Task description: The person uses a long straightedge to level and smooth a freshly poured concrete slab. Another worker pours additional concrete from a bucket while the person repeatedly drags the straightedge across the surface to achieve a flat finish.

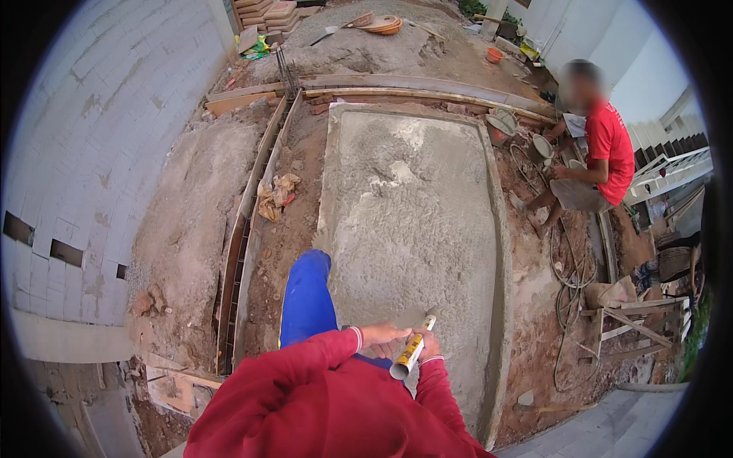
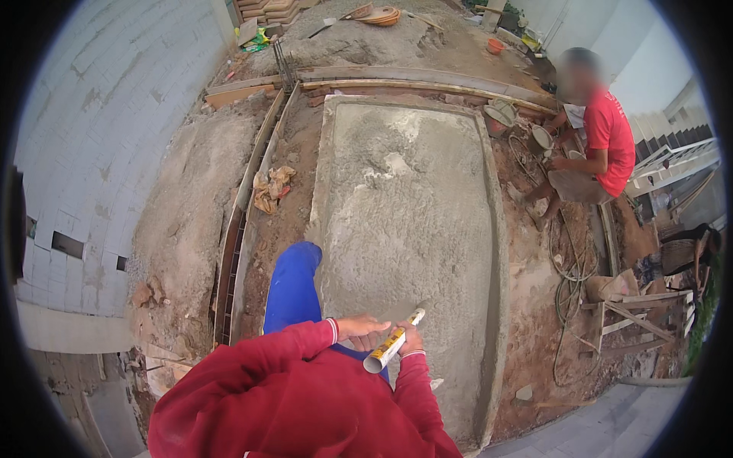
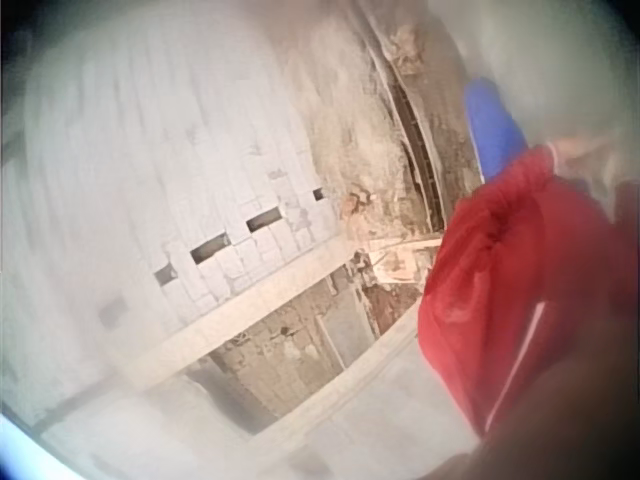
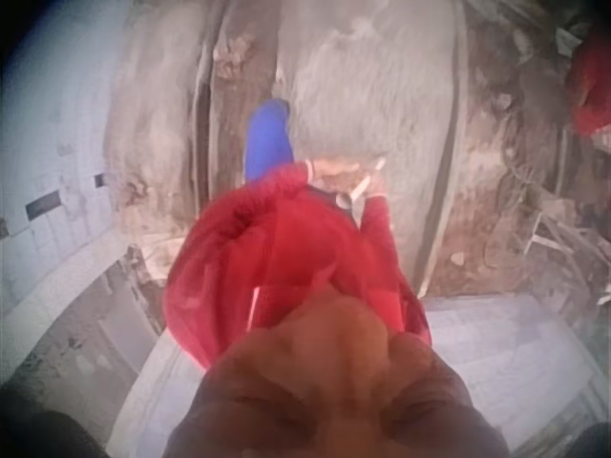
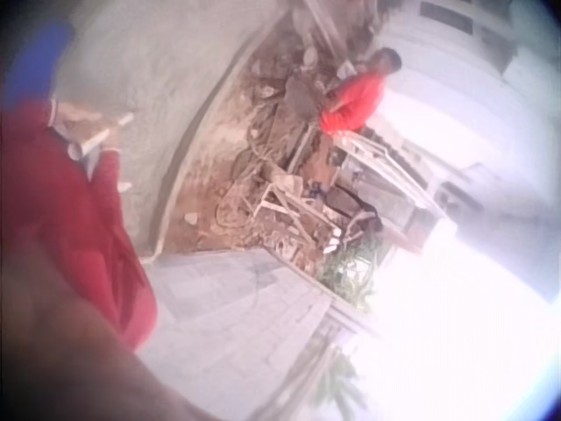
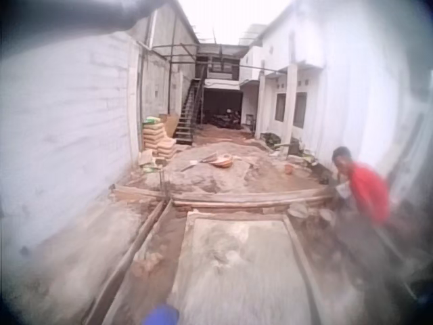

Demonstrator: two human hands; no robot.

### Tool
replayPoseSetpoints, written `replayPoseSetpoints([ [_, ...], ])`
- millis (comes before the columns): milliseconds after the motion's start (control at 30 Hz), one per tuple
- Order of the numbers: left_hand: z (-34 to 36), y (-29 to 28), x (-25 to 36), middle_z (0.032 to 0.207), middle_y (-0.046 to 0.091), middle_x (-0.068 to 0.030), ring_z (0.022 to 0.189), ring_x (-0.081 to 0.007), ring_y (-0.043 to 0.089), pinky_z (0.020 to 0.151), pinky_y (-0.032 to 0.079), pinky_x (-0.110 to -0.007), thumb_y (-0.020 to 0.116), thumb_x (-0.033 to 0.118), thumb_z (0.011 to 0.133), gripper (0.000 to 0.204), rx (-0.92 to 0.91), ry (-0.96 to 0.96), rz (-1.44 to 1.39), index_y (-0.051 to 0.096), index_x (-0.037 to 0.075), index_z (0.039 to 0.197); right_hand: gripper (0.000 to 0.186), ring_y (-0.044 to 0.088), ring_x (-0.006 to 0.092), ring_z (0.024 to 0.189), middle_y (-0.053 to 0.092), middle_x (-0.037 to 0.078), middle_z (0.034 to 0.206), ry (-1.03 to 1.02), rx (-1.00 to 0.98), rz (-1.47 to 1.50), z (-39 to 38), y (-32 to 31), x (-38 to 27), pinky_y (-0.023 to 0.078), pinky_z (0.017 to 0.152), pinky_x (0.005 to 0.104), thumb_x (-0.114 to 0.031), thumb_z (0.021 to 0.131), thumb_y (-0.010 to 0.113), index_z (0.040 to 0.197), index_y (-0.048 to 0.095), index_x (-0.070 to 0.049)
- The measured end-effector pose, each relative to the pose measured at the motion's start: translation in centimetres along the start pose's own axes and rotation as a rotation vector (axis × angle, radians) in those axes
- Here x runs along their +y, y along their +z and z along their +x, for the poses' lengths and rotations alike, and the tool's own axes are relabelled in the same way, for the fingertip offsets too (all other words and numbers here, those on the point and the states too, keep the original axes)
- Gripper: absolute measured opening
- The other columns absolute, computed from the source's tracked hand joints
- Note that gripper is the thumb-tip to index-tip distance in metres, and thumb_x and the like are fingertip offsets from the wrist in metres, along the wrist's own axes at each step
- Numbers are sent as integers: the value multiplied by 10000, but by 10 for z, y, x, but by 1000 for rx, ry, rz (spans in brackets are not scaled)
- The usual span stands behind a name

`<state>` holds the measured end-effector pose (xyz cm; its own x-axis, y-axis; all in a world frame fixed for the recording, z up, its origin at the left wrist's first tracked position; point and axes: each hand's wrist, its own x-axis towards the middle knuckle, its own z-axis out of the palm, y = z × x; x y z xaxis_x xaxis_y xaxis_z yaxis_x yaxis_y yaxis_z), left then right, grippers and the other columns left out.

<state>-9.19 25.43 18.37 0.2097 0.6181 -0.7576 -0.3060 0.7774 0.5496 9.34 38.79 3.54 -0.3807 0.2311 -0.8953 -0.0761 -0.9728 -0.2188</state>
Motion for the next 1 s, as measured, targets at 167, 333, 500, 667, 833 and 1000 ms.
replayPoseSetpoints([
  [167, 56, -124, 45, 1198, 557, -254, 1086, -395, 611, 838, 555, -469, 582, 706, 853, 917, 115, -18, -185, 443, -46, 1361, 146, 592, 265, 599, 581, 137, 740, 150, 29, -218, 40, 95, -29, 544, 588, 381, -63, 847, 629, 930, 525, -3],
  [333, 136, -232, 66, 1215, 570, -242, 1111, -380, 598, 842, 544, -485, 633, 720, 806, 940, 232, -311, -386, 448, -10, 1370, 234, 618, 217, 616, 615, 119, 767, 240, 59, -488, 57, 242, -53, 547, 575, 346, -96, 842, 682, 1020, 570, 7],
  [500, 188, -303, 149, 798, 624, -113, 631, -235, 628, 557, 521, -393, 783, 383, 839, 400, 302, -264, -1006, 600, 56, 980, 322, 630, 193, 600, 633, 100, 779, 89, 90, -841, -20, 373, -76, 537, 534, 344, -102, 826, 710, 1097, 560, -13],
  [667, 213, -390, 169, 664, 567, -58, 534, -186, 570, 469, 464, -338, 724, 74, 796, 137, 617, 15, -1003, 590, 42, 790, 516, 655, 204, 578, 672, 124, 753, -150, 186, -1741, -24, 335, -68, 536, 550, 360, -249, 754, 778, 1166, 572, -17],
  [833, 197, -425, 224, 675, 577, -60, 555, -184, 587, 508, 502, -330, 674, 59, 806, 89, 611, 143, -906, 587, 44, 791, 484, 678, 233, 634, 689, 127, 743, 275, 112, -1274, 27, 343, -84, 551, 631, 377, -329, 732, 794, 1058, 631, -10],
  [1000, 240, -494, 278, 685, 577, -65, 573, -179, 591, 542, 516, -333, 651, 56, 821, 74, 614, 233, -890, 578, 44, 816, 450, 684, 397, 749, 695, 211, 804, -224, 212, -1553, 110, 370, -117, 549, 700, 461, -391, 725, 776, 942, 624, -28],
])
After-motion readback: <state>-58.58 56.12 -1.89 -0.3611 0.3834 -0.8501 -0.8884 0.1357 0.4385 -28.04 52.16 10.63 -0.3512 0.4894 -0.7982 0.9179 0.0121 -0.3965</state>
